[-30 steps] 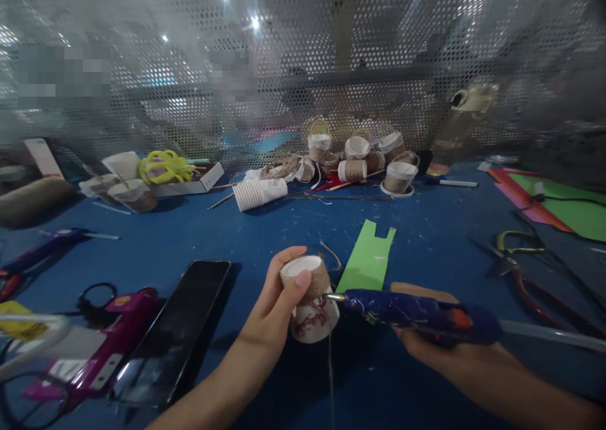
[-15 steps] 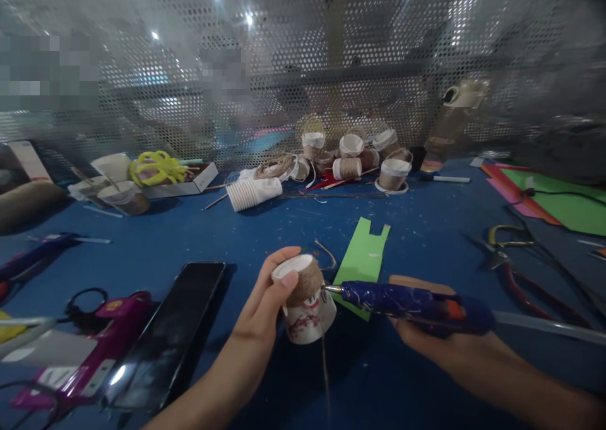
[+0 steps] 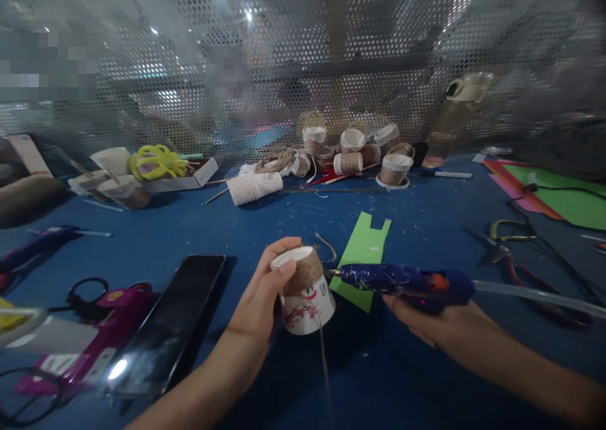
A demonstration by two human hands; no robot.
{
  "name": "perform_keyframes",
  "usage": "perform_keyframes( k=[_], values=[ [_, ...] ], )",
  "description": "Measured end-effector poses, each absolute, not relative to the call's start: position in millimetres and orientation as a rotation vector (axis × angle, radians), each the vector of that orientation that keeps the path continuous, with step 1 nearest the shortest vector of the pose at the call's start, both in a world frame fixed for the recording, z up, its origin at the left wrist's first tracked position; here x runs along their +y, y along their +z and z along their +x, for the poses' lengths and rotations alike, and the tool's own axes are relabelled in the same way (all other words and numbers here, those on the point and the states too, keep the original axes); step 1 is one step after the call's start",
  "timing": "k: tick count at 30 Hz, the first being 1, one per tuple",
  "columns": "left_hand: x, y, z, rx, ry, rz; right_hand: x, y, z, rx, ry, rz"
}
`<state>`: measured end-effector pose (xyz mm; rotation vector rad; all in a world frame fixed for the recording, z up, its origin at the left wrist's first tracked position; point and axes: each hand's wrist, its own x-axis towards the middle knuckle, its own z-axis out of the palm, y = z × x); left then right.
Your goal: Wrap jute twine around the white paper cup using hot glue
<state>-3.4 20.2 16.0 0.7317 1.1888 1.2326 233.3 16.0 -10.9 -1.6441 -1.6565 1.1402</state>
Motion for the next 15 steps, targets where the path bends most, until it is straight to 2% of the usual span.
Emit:
perform_keyframes(
  k=[11, 15],
  values=[
    [18.8, 19.4, -8.8, 1.147, 1.246, 0.777, 48.2, -3.2, 239.2, -1.32, 1.594, -1.445],
    [19.4, 15.9, -11.8, 1.185, 1.276, 0.87, 49.4, 0.2, 241.0, -1.44, 1.654, -1.416]
  ],
)
